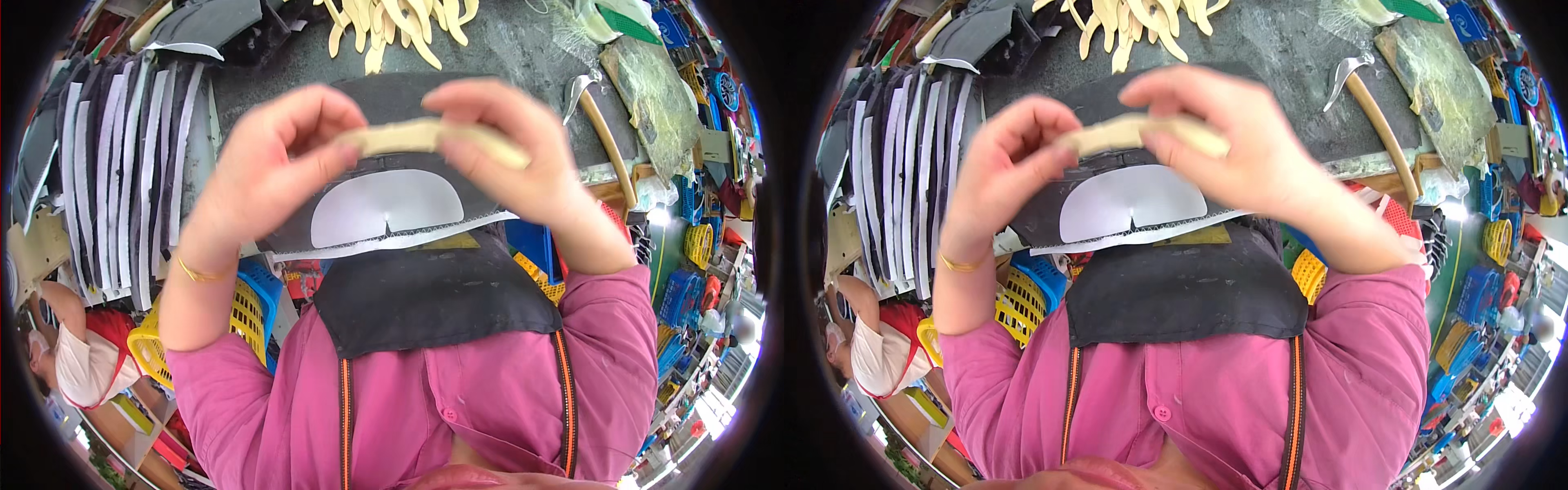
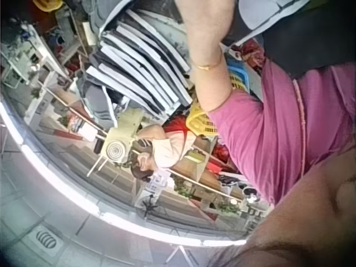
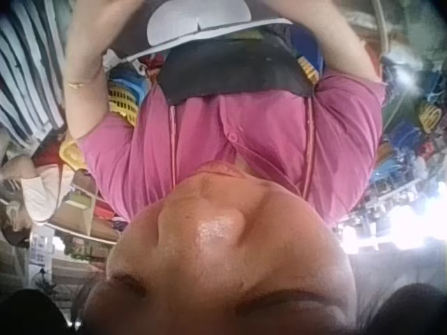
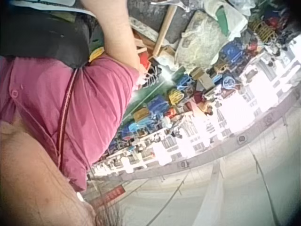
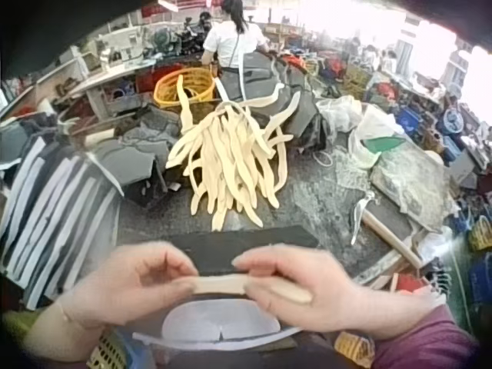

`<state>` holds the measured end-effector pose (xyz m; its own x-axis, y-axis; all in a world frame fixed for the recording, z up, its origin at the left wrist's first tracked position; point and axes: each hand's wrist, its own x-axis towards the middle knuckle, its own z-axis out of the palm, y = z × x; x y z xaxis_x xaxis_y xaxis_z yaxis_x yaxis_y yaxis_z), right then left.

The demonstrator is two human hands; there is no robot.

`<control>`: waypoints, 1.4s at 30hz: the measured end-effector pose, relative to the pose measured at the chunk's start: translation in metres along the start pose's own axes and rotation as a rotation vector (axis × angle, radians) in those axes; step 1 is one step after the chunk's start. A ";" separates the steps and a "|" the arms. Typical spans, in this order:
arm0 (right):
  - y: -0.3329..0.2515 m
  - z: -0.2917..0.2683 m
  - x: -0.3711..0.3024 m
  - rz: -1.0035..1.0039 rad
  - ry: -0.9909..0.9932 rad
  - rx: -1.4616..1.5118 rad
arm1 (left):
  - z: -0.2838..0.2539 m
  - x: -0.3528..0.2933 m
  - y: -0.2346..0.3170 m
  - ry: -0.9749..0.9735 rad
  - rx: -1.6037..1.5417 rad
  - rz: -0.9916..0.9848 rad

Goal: Manually assemble and secure shoe components using adhesive and a hammer.

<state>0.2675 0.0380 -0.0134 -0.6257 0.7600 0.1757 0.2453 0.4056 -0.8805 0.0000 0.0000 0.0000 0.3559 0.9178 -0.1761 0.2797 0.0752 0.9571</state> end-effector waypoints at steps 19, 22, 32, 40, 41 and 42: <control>0.054 0.067 -0.005 0.017 0.053 -0.422 | 0.047 -0.003 -0.055 0.312 0.906 0.148; 0.055 0.066 -0.007 0.083 0.058 -0.463 | 0.053 -0.009 -0.046 0.292 1.108 0.380; 0.057 0.040 -0.030 0.063 0.181 -0.268 | 0.074 -0.018 -0.055 0.047 0.986 0.443; 0.060 0.051 -0.023 0.071 0.268 -0.480 | 0.085 0.004 -0.049 0.050 1.134 0.421; 0.059 0.049 -0.024 0.092 0.237 -0.537 | 0.086 0.004 -0.050 0.050 1.133 0.421; 0.058 0.047 -0.026 0.092 0.197 -0.588 | 0.087 0.004 -0.052 0.073 1.146 0.434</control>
<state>0.2631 0.0173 -0.0901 -0.4478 0.8618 0.2382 0.6931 0.5029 -0.5164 0.0642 -0.0338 -0.0702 0.5739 0.8041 0.1555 0.7860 -0.5941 0.1712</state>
